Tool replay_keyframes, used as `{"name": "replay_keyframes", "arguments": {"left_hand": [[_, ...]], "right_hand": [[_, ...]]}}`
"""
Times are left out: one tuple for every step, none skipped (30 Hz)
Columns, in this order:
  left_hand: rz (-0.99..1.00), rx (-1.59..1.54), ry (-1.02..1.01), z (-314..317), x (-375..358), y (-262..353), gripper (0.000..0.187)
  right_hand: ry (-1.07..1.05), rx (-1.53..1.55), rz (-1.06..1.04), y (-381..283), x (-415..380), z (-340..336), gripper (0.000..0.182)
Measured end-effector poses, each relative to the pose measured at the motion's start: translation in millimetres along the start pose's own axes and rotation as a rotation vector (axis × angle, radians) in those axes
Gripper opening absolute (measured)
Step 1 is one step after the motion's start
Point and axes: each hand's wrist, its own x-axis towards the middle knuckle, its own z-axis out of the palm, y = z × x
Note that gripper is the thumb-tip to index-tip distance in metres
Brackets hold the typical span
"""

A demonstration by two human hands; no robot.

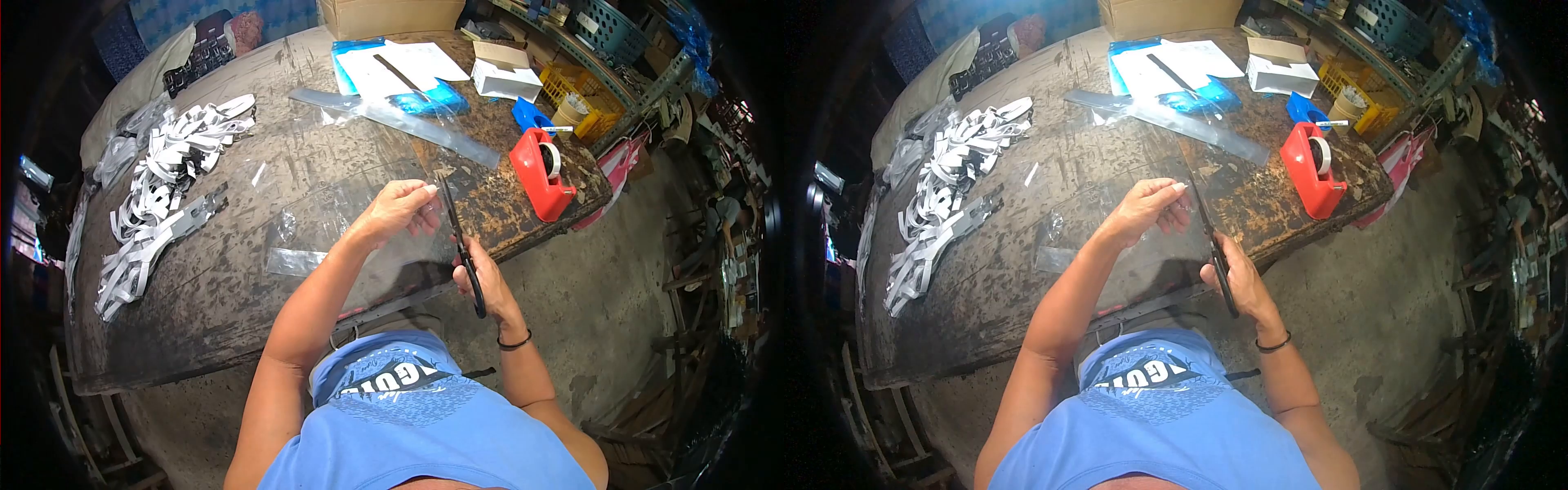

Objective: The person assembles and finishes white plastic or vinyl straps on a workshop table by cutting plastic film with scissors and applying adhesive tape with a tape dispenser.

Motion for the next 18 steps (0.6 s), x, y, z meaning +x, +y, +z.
{"name": "replay_keyframes", "arguments": {"left_hand": [[0.000,0.000,0.000,1.1,-0.4,1.1,0.032],[0.017,0.024,0.003,2.3,-1.0,2.4,0.033],[0.033,0.049,0.005,3.0,-1.4,3.1,0.033],[0.033,0.049,0.005,3.1,-1.3,3.2,0.033],[0.038,0.063,0.007,3.0,-1.0,3.4,0.033],[0.043,0.077,0.008,2.9,-0.7,3.6,0.032],[0.043,0.077,0.008,2.7,-0.4,3.6,0.032],[0.046,0.085,0.005,2.5,0.0,3.6,0.032],[0.049,0.093,0.002,2.3,0.3,3.4,0.032],[0.049,0.093,0.002,2.1,0.8,2.8,0.032],[0.051,0.093,0.002,1.9,1.3,1.9,0.032],[0.052,0.093,0.001,1.8,1.6,1.4,0.033],[0.052,0.093,0.001,2.1,1.3,1.7,0.033],[0.052,0.096,0.005,2.7,0.9,2.5,0.033],[0.053,0.100,0.009,3.1,0.8,3.1,0.033],[0.053,0.100,0.008,3.2,1.2,3.2,0.033],[0.053,0.097,0.010,3.3,1.7,3.1,0.034],[0.054,0.095,0.011,3.6,2.4,3.0,0.034]], "right_hand": [[0.011,-0.008,-0.009,1.6,0.3,0.6,0.088],[0.016,-0.012,-0.013,1.7,0.2,1.0,0.088],[0.022,-0.016,-0.017,1.9,0.0,1.4,0.089],[0.021,-0.016,-0.015,0.3,-0.3,1.5,0.089],[0.022,-0.016,-0.014,-1.4,-0.8,1.0,0.089],[0.022,-0.016,-0.013,-3.1,-1.3,0.6,0.089],[0.005,-0.009,0.012,-5.1,-2.2,-0.3,0.089],[-0.003,-0.006,0.025,-5.6,-2.3,-0.4,0.089],[-0.011,-0.002,0.037,-6.1,-2.4,-0.6,0.088],[-0.003,-0.005,0.025,-6.2,-2.1,-0.3,0.089],[0.001,-0.006,0.019,-5.0,-1.9,-0.1,0.089],[0.005,-0.007,0.013,-3.7,-1.7,0.2,0.089],[0.015,-0.008,0.001,0.6,-1.0,0.8,0.088],[0.020,-0.009,-0.005,1.7,-0.9,1.0,0.088],[0.025,-0.010,-0.011,2.8,-0.8,1.3,0.088],[0.037,0.005,-0.012,2.6,-1.1,2.0,0.086],[0.043,0.011,-0.013,1.8,-1.6,2.3,0.085],[0.050,0.018,-0.013,1.1,-2.0,2.7,0.084]]}}
